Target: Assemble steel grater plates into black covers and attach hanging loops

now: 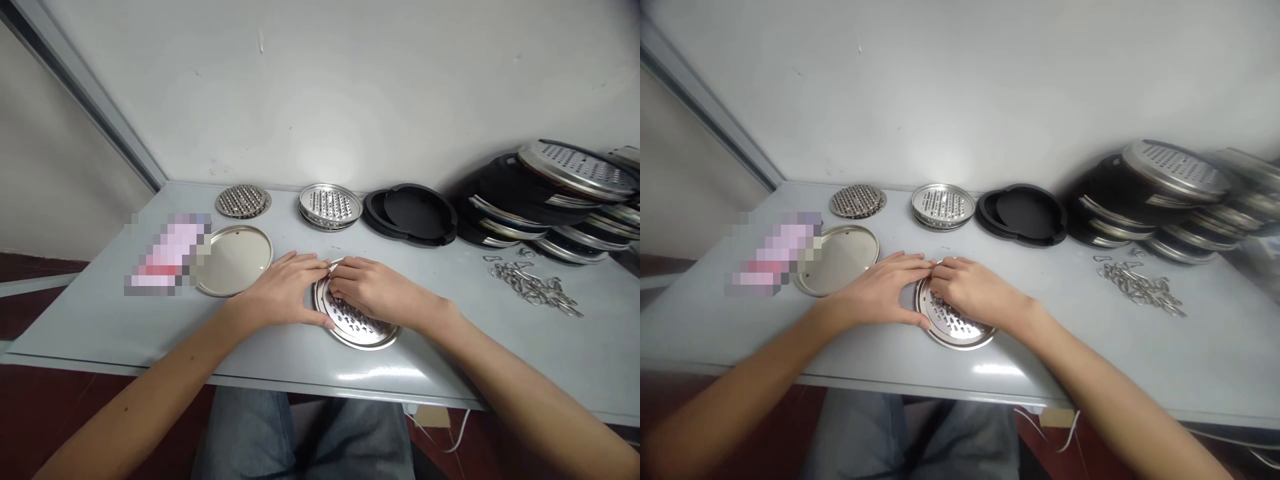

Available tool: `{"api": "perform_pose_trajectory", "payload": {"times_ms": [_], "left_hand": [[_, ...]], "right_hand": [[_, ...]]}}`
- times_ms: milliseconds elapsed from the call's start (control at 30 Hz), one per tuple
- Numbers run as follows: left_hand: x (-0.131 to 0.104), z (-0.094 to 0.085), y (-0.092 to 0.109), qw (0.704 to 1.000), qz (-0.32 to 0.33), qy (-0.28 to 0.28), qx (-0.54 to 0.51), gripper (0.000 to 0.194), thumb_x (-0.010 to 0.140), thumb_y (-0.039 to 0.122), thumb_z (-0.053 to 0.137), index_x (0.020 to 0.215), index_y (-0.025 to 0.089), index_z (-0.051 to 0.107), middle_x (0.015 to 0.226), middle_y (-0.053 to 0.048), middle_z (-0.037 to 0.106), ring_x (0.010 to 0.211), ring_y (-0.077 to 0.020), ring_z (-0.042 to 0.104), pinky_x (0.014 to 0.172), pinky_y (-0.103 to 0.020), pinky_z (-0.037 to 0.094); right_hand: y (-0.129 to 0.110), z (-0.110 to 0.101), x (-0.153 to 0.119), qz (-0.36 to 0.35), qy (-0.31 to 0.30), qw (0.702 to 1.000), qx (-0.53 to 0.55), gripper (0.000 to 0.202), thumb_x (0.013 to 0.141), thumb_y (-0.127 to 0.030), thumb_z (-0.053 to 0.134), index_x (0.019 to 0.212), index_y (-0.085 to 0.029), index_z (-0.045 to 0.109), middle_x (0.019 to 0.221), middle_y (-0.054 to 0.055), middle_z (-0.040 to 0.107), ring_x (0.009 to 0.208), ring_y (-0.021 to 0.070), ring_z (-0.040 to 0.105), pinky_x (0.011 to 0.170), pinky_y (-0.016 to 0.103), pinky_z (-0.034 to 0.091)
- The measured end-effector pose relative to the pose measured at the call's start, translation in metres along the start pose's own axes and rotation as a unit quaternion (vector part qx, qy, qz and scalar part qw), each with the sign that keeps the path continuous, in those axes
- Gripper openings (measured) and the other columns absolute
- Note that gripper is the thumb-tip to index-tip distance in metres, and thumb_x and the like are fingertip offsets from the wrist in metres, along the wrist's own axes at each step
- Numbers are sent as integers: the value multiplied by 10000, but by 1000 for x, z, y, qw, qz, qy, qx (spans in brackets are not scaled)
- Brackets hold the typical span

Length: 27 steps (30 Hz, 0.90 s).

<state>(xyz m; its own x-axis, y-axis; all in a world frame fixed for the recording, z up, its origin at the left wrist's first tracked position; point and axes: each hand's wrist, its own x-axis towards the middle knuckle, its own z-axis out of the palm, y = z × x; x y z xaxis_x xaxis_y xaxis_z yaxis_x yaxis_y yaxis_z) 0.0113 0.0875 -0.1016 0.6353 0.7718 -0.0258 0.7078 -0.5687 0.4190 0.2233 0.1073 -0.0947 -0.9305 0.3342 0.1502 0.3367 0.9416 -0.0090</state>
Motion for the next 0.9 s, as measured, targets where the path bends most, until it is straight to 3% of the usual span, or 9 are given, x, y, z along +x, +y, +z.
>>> {"api": "perform_pose_trajectory", "payload": {"times_ms": [267,900], "left_hand": [[-1,-2,5,1000,-6,-7,25,830,696,738,616,1354,245,502,1473,-66,450,1370,-307,382,1158,-510,181],[-1,-2,7,999,-15,-9,27,763,711,703,634,1332,277,512,1471,-39,455,1372,-306,384,1151,-507,199]], "right_hand": [[0,0,0,-7,-13,1000,-12,138,933,-187,528,849,-155,632,900,80,673,903,226,572,819,373,488],[1,1,-4,0,-1,1000,-5,144,937,-188,520,875,-160,647,889,77,683,909,221,581,826,372,486]]}}
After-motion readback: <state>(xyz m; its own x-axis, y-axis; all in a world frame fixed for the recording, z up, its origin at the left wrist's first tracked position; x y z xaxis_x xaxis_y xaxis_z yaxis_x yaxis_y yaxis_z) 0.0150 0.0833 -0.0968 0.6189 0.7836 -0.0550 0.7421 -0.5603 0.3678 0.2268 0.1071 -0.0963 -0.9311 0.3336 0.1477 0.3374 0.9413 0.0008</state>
